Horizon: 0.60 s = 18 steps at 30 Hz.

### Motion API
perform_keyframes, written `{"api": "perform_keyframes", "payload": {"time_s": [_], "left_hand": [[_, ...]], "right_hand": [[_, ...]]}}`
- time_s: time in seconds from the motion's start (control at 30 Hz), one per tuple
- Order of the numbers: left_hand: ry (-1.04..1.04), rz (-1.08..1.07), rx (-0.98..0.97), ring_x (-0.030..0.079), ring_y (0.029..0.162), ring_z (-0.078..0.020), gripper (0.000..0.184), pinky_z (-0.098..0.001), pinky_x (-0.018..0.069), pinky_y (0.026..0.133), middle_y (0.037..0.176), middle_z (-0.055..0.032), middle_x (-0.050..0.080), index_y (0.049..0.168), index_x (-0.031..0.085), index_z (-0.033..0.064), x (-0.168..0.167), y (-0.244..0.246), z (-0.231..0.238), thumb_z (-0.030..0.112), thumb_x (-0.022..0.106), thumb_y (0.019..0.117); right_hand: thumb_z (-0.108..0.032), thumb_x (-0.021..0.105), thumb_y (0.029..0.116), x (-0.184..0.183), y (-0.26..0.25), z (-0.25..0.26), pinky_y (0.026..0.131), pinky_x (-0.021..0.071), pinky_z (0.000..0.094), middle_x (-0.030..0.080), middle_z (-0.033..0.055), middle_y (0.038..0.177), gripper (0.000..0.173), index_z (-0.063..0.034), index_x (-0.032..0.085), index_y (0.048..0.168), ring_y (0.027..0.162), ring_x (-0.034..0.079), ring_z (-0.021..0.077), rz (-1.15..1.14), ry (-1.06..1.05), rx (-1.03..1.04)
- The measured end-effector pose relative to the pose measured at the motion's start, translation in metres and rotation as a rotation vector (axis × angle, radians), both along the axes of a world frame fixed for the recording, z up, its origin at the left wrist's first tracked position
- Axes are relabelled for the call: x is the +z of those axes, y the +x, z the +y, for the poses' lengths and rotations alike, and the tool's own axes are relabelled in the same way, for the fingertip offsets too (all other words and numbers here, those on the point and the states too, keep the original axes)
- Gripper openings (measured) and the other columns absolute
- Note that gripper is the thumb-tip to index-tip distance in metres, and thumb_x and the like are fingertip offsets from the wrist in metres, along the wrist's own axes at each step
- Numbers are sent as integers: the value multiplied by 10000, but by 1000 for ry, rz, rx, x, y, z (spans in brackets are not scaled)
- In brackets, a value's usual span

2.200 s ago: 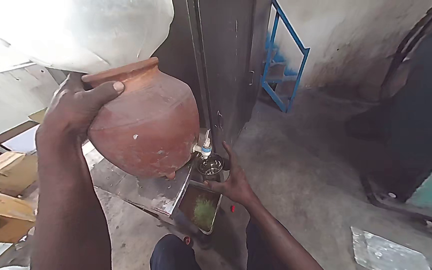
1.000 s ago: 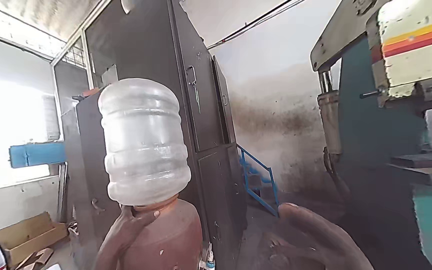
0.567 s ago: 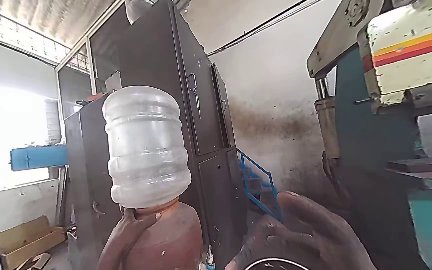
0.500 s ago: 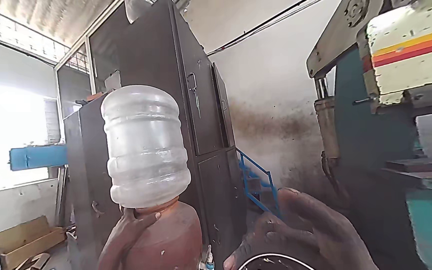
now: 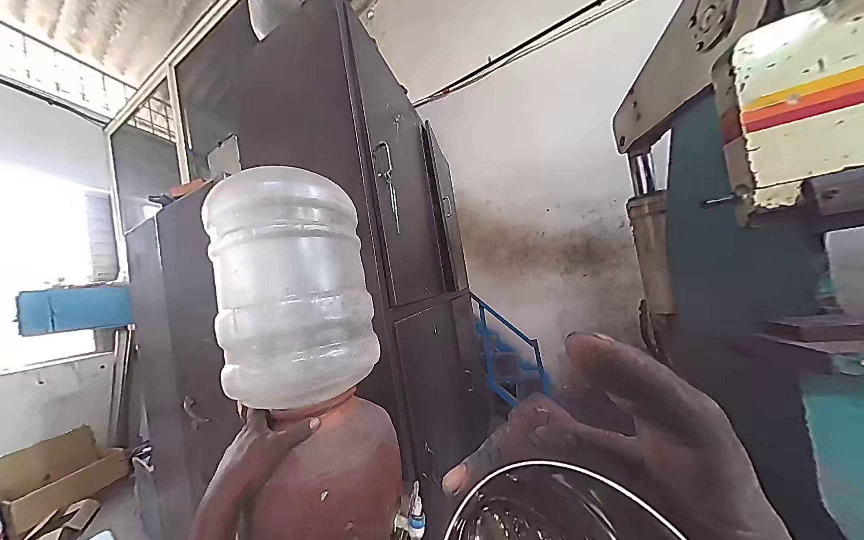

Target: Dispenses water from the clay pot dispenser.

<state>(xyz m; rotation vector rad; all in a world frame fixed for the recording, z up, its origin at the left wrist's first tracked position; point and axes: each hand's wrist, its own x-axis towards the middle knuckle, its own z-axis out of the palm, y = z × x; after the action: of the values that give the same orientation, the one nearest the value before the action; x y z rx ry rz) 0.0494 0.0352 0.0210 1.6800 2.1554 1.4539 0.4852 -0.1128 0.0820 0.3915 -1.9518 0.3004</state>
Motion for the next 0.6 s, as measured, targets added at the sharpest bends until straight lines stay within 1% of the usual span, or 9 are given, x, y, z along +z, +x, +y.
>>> {"api": "perform_keyframes", "payload": {"time_s": [0.1, 0.13, 0.2, 0.3, 0.4, 0.5, 0.53, 0.57, 0.6], "left_hand": [[20, -8, -19, 672, 1157, -229, 1282, -590, 553, 969, 1273, -77, 676, 1523, 365, 240, -1, -2, 1, 886, 771, 493], [24, -10, -23, 676, 1150, -218, 1281, -581, 561, 964, 1267, -66, 679, 1518, 369, 241, -2, -3, 3, 888, 772, 489], [17, -7, -23, 670, 1161, -218, 1285, -575, 559, 973, 1270, -65, 677, 1518, 372, 232, -1, -2, 3, 893, 769, 490], [0, -2, -2, 662, 1179, -231, 1297, -590, 544, 984, 1289, -77, 669, 1534, 349, 230, -2, -1, 2, 890, 764, 498], [0, -8, -8, 660, 1183, -226, 1318, -582, 547, 989, 1303, -75, 661, 1539, 336, 239, -1, -3, 2, 900, 763, 482], [-6, -2, 6, 673, 1165, -233, 1328, -588, 560, 972, 1278, -74, 678, 1537, 342, 243, -2, -2, 1, 924, 749, 472], [-18, -8, 5, 665, 1179, -249, 1316, -598, 549, 980, 1291, -83, 672, 1545, 331, 234, 1, 3, -4, 900, 764, 496], [-26, -26, -15, 637, 1216, -287, 1290, -616, 509, 1006, 1331, -117, 647, 1560, 317, 200, 7, 12, -15, 836, 797, 546], [-26, -38, -39, 616, 1245, -294, 1263, -605, 489, 1032, 1359, -132, 628, 1563, 319, 177, 12, 19, -24, 793, 813, 577]], "right_hand": [[-346, 927, 724, 2, -1, 1, 1062, 557, 343, 390, 83, 1591, 1127, -190, 239, 1603, 1265, 612, 181, -7, -5, 25], [-346, 924, 726, 3, 0, 1, 1060, 558, 345, 389, 78, 1590, 1122, -203, 239, 1604, 1267, 609, 184, -8, -6, 23], [-366, 916, 741, 3, 1, -1, 1099, 525, 328, 377, 47, 1602, 1110, -201, 243, 1608, 1320, 562, 154, -8, -3, 10], [-346, 912, 745, 4, 0, -3, 1081, 537, 312, 405, 39, 1581, 1105, -200, 235, 1606, 1285, 588, 139, -8, -5, 3], [-312, 916, 739, 4, 1, -1, 1060, 555, 322, 382, 68, 1591, 1110, -187, 233, 1605, 1267, 604, 165, -13, -10, 21], [-315, 924, 731, 4, 1, -1, 1055, 558, 331, 396, 80, 1582, 1124, -195, 228, 1606, 1252, 616, 179, -20, -14, 24], [-311, 924, 730, 4, 1, -1, 1057, 558, 333, 403, 84, 1576, 1127, -197, 226, 1607, 1254, 615, 182, -19, -14, 26], [-307, 925, 731, 4, 0, -1, 1069, 550, 329, 407, 83, 1576, 1130, -193, 222, 1608, 1266, 607, 175, -20, -10, 25], [-302, 920, 737, 4, 0, 0, 1073, 544, 323, 406, 87, 1575, 1124, -182, 217, 1606, 1271, 602, 168, -21, -1, 22]]}}
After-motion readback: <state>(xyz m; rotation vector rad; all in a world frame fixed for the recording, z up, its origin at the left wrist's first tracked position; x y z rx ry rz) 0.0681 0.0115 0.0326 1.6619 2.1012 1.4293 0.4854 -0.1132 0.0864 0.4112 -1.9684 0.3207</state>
